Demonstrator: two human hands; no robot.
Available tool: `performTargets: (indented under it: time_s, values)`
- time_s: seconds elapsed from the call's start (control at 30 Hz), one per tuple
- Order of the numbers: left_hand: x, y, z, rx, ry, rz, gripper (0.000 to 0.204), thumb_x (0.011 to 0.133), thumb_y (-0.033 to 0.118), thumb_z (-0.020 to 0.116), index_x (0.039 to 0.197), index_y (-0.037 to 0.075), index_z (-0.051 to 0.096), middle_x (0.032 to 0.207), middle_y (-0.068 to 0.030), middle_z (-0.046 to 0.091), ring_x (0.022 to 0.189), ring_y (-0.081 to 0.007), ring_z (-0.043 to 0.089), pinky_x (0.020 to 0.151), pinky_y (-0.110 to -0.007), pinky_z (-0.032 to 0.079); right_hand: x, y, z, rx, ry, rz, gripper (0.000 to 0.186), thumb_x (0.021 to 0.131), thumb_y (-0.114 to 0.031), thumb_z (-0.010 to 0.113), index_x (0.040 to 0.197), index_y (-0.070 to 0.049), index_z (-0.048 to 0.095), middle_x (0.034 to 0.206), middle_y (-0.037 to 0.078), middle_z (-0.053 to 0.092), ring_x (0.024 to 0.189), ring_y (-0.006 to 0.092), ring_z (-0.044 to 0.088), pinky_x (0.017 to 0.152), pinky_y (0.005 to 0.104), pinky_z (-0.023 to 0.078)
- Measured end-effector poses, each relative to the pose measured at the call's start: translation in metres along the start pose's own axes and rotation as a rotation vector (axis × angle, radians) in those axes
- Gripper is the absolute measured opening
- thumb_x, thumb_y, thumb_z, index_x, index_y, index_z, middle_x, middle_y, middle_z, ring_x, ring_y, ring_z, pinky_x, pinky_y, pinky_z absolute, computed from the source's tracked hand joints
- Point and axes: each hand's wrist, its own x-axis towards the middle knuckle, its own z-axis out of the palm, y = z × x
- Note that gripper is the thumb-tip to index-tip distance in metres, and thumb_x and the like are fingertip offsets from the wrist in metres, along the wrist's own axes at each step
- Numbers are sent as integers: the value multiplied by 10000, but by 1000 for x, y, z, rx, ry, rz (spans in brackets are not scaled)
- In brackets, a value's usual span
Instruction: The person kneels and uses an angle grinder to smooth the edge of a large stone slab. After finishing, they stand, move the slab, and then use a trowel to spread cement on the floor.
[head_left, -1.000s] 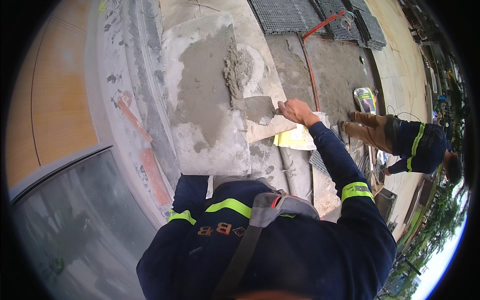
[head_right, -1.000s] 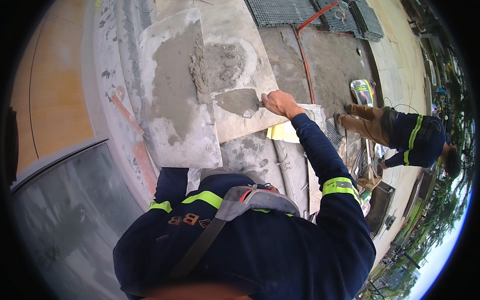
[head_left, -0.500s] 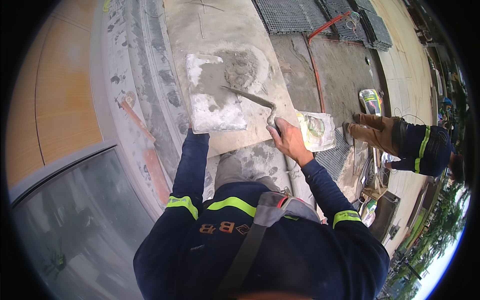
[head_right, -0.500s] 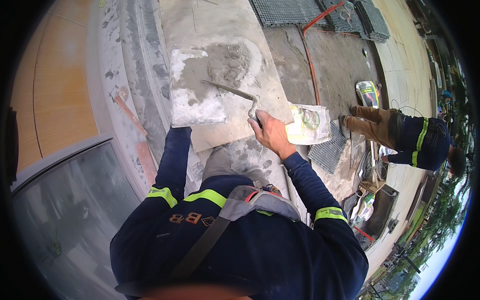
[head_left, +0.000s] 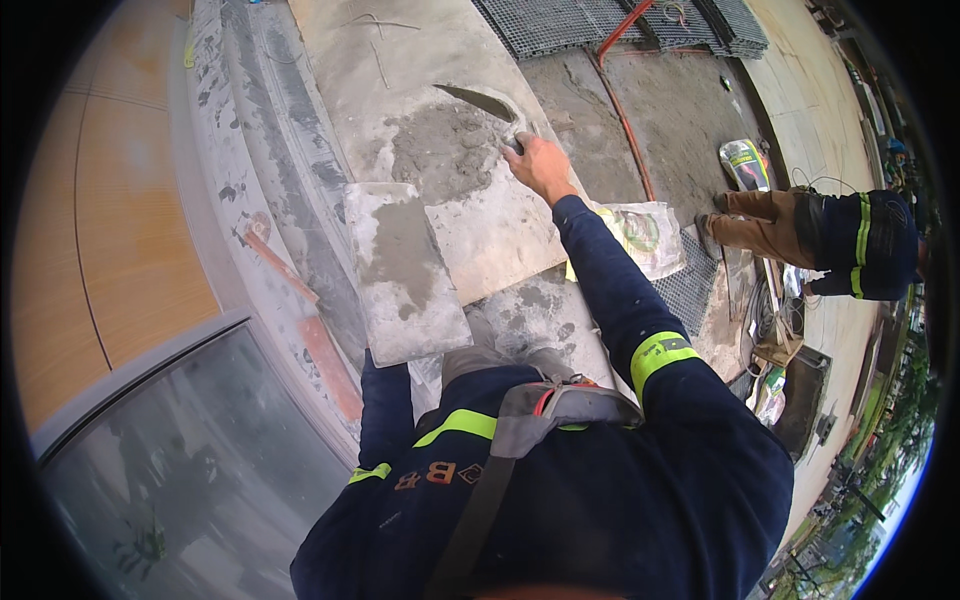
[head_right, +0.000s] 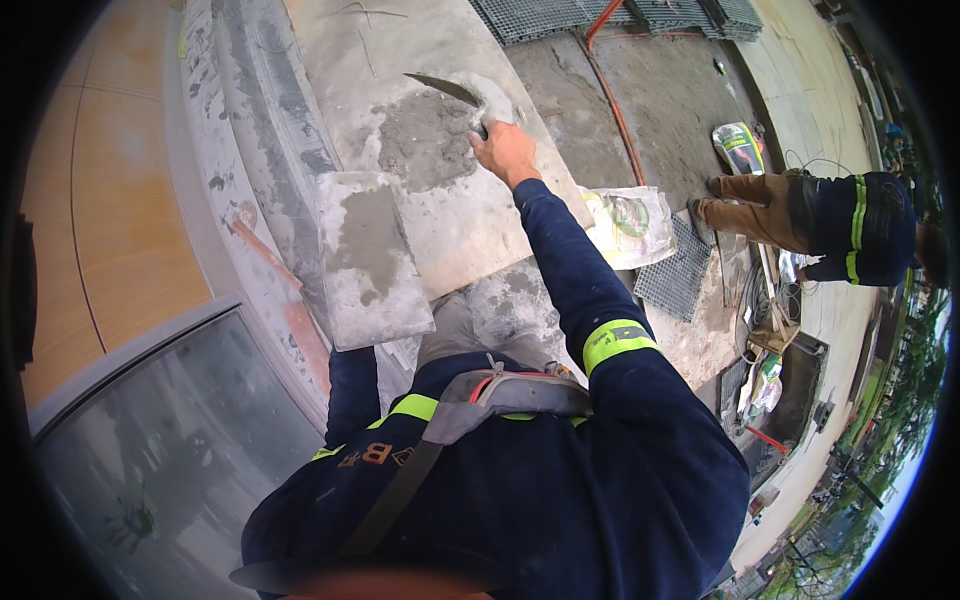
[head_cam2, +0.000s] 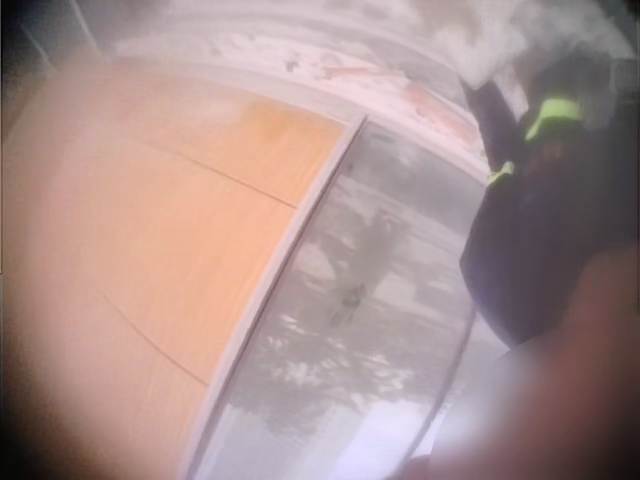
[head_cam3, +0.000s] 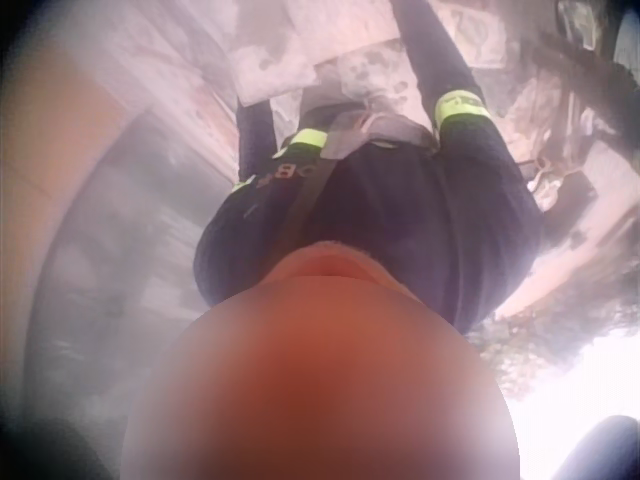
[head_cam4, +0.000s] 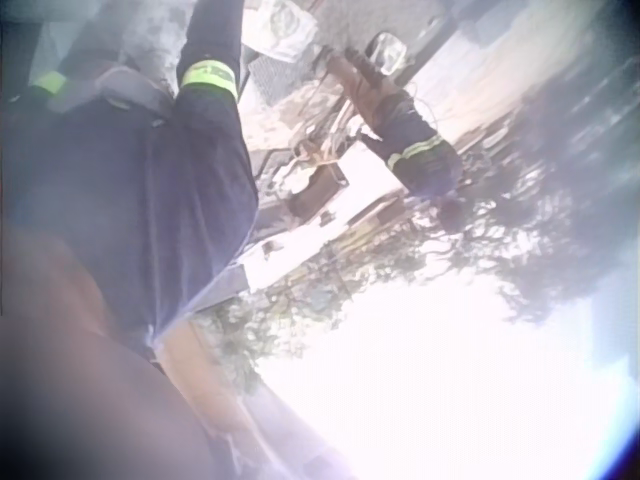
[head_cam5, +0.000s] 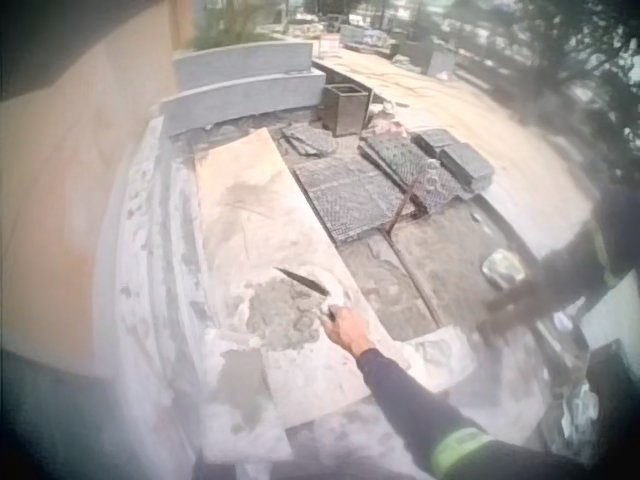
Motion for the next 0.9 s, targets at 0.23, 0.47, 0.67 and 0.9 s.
performTargets:
  time_s: [0.23,0.47,0.67,0.9]
  values:
    - [15,-1,25,31,-72,-3,402,1050,322,564,1288,2,609,1120,-130,708,981,-266,705,847,-374,564,-17,-1,-5,98,53,33,358,919,-428,674,1069,-110,740,998,204,752,958,402,716,825,512,554]
    - [1,-9,31,30,-98,-14,398,1048,319,571,1279,-1,617,1107,-130,715,968,-265,711,837,-372,567,-23,-23,-18,-19,66,13,278,893,-353,685,1025,-109,710,983,163,749,963,384,709,816,503,549]
    - [-12,14,26,77,-122,-7,395,1045,316,577,1271,-4,623,1095,-130,722,957,-265,716,829,-370,570,-56,-8,-23,-169,177,-82,233,889,-177,618,1108,-182,695,1053,94,740,1017,331,710,940,566,493]
    - [40,52,95,1194,-77,247,413,1003,350,640,1159,-30,682,976,-154,749,870,-260,734,760,-347,564,-62,-18,-27,-302,153,-228,259,907,-119,550,1099,-184,712,1032,80,738,1007,299,708,946,565,481]
